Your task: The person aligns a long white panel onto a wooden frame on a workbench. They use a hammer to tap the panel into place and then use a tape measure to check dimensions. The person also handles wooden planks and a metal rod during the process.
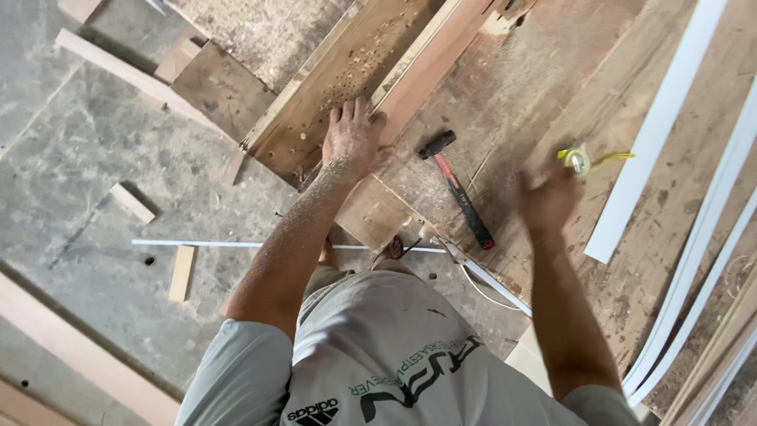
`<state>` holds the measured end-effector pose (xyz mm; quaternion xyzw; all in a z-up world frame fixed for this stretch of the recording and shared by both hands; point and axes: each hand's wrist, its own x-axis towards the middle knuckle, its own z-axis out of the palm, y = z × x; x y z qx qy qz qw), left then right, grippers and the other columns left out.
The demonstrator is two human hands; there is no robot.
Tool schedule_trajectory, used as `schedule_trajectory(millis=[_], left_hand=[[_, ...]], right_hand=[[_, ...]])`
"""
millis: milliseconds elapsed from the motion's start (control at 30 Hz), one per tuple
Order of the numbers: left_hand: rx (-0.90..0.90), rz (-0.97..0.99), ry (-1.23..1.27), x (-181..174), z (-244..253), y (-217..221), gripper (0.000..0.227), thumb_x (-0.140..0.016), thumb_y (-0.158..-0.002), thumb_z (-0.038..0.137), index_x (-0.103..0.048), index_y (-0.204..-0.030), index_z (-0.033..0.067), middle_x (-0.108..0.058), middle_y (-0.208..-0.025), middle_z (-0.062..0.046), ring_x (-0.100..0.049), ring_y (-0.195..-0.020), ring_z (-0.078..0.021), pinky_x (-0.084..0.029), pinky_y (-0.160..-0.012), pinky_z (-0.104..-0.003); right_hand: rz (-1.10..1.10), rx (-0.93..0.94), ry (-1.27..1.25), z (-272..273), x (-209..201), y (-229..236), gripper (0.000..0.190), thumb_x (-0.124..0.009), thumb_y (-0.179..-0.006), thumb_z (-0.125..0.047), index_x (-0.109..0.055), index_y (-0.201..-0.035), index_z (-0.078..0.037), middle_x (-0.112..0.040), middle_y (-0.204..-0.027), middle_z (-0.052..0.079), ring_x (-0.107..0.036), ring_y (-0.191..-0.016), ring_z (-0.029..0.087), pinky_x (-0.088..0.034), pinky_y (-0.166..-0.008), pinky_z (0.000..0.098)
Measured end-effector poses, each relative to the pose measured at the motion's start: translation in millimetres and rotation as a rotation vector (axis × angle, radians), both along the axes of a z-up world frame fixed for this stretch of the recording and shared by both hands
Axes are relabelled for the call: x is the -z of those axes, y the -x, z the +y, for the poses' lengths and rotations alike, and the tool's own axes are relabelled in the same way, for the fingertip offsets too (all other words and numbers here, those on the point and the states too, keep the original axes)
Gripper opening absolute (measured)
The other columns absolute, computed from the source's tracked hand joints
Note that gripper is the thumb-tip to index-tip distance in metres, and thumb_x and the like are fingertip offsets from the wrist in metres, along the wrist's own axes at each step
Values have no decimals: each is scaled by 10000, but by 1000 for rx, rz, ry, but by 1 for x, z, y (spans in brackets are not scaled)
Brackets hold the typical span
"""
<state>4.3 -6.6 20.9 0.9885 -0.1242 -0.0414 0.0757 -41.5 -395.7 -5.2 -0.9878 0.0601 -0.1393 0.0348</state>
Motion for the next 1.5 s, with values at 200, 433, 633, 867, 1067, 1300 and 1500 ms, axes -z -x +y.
schedule_trajectory(millis=[200, 433, 633, 867, 1067, 1300, 1500], left_hand=[[-256, 119, 164, -40, 7, 22, 819, -712, -937, 411, -302, -1606, 178, -511, -1450, -222, -470, -1393, -368, -310, -1135, -533], [-453, 182, 62, -6, 38, 48, 936, -682, -869, 608, -378, -1550, 42, -318, -1576, -233, -266, -1500, -398, -170, -1222, -588], [-434, 124, 54, -25, 32, 47, 931, -708, -861, 571, -419, -1536, -2, -331, -1580, -272, -278, -1512, -411, -199, -1228, -584], [-406, 94, 30, -13, 33, 46, 921, -691, -880, 584, -437, -1540, -7, -330, -1607, -255, -241, -1532, -417, -182, -1230, -600], [-372, 74, 48, -13, 35, 46, 916, -722, -846, 564, -456, -1504, -14, -365, -1560, -251, -279, -1494, -441, -244, -1191, -615], [-380, 89, 47, -18, 31, 49, 871, -684, -884, 562, -462, -1495, -18, -394, -1536, -238, -323, -1466, -433, -267, -1173, -613], [-396, 105, 29, -20, 32, 43, 853, -669, -903, 571, -462, -1504, 1, -386, -1554, -221, -305, -1482, -418, -254, -1179, -596]], right_hand=[[551, -111, -185, 77, -18, 70, 490, -660, -907, -566, -592, -1040, -100, -612, -997, 164, -712, -953, 455, -600, -758, 583], [625, -46, -745, 91, -56, 60, 390, -578, -1022, -503, -535, -1023, -115, -632, -815, 154, -729, -820, 387, -553, -687, 539], [472, -275, -770, 151, -68, 32, 360, -501, -1098, -421, -624, -941, -122, -656, -628, 98, -688, -578, 285, -535, -550, 407], [339, -399, -713, 211, -78, -11, 426, -476, -1100, -322, -487, -1468, -107, -714, -1000, 338, -722, -907, 525, -616, -769, 593], [-38, -544, -713, 228, -63, -42, 408, -470, -1064, -141, -556, -1461, -176, -721, -1159, 269, -701, -955, 520, -599, -720, 609], [-118, -628, -499, 224, -34, -49, 429, -522, -1018, -132, -618, -1431, -198, -771, -1033, 203, -752, -826, 403, -611, -639, 512], [-218, -685, -489, 226, -25, -55, 453, -545, -995, -108, -631, -1435, -173, -767, -968, 207, -762, -741, 354, -626, -612, 435]])
